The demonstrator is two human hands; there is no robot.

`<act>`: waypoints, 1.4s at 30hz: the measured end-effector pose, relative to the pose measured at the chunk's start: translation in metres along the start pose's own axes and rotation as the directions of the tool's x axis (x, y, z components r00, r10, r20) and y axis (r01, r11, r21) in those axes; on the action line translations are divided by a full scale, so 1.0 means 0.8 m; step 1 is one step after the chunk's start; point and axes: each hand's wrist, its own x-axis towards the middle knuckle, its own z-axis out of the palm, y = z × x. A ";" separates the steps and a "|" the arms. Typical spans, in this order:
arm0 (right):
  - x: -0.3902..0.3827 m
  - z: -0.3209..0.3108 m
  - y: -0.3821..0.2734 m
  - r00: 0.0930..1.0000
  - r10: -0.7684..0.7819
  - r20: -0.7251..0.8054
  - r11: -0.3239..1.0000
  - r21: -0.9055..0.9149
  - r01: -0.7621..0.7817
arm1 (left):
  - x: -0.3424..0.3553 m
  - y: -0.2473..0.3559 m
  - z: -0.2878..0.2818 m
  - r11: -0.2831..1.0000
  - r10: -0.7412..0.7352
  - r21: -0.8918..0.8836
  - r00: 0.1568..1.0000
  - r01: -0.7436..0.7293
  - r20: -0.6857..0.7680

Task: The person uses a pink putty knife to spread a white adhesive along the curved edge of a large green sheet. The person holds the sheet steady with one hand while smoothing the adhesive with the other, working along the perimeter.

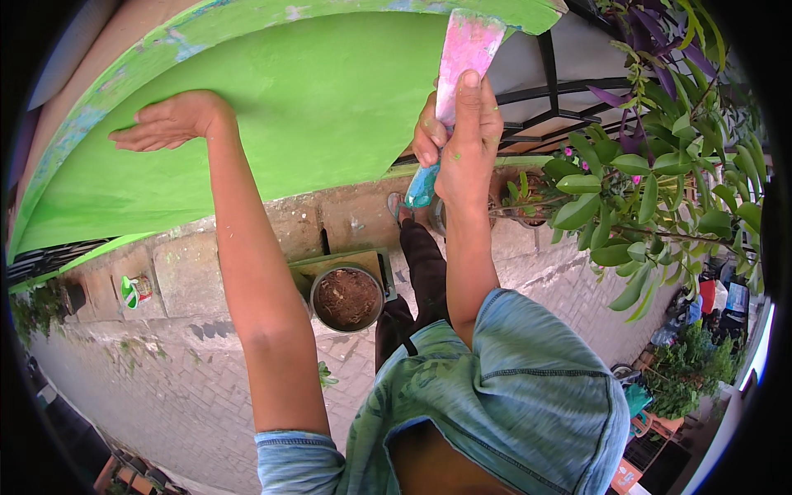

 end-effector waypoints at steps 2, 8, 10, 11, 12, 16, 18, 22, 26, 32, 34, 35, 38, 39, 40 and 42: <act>-0.001 0.001 -0.001 1.000 -0.004 0.002 1.000 0.012 0.004 | 0.009 -0.011 0.003 0.997 0.083 0.013 0.996 -0.082 -0.025; 0.009 -0.012 -0.008 0.992 -0.100 -0.075 0.994 -0.057 0.096 | -0.001 -0.005 -0.011 0.999 0.042 0.009 0.999 -0.042 0.001; 0.028 -0.026 -0.043 0.979 -0.183 -0.085 0.983 -0.035 0.181 | -0.006 0.000 -0.013 1.000 -0.002 -0.022 1.000 0.003 0.012; 0.036 -0.028 -0.066 0.973 -0.219 -0.073 0.976 0.000 0.219 | -0.010 0.004 -0.014 0.999 -0.022 -0.040 0.999 0.023 0.024; 0.025 -0.019 -0.068 0.978 -0.206 0.017 0.978 -0.026 0.206 | -0.009 0.007 -0.014 0.998 -0.010 -0.060 0.999 0.012 0.041; -0.061 -0.028 -0.020 0.994 0.103 0.032 0.995 -0.021 -0.102 | -0.012 0.013 -0.020 0.994 -0.022 -0.106 0.997 0.029 0.068; -0.090 -0.048 0.016 0.895 0.424 0.139 0.876 0.186 -0.444 | -0.003 0.016 -0.024 0.992 -0.058 -0.106 0.995 0.066 0.077; -0.134 -0.133 0.103 0.368 0.796 0.481 0.103 0.491 -0.865 | -0.003 0.030 -0.037 0.973 -0.158 -0.132 0.963 0.190 0.219; -0.233 -0.210 0.142 0.049 0.940 0.338 -0.027 0.217 -0.976 | 0.037 -0.060 -0.110 0.999 0.051 -0.015 0.925 -0.049 0.378; -0.303 -0.326 0.137 0.155 0.980 0.122 0.167 -0.096 -0.981 | 0.226 -0.324 -0.498 0.724 0.081 0.600 0.906 -0.340 0.416; -0.312 -0.370 0.157 0.236 0.971 0.032 0.239 -0.118 -0.964 | 0.238 -0.371 -0.688 0.506 -0.059 0.835 0.958 -0.214 0.281; -0.314 -0.390 0.172 0.245 0.967 0.068 0.252 -0.139 -0.958 | 0.242 -0.398 -0.800 0.381 -0.015 0.900 0.972 -0.211 0.234; -0.335 -0.449 0.191 0.102 0.962 0.253 0.100 0.020 -0.995 | 0.169 -0.440 -1.128 0.124 -0.225 0.992 0.974 0.004 0.025; -0.353 -0.472 0.201 0.062 0.952 0.300 0.055 0.032 -0.998 | 0.129 -0.438 -1.231 0.036 -0.309 0.998 0.950 0.047 -0.034; -0.359 -0.500 0.200 0.063 0.944 0.325 0.053 0.038 -0.998 | 0.061 -0.431 -1.283 0.051 -0.526 0.986 0.844 0.157 -0.107; -0.406 -0.543 0.248 0.090 0.984 0.153 0.091 0.002 -0.996 | -0.042 -0.417 -1.438 0.094 -0.753 0.937 0.640 0.337 -0.154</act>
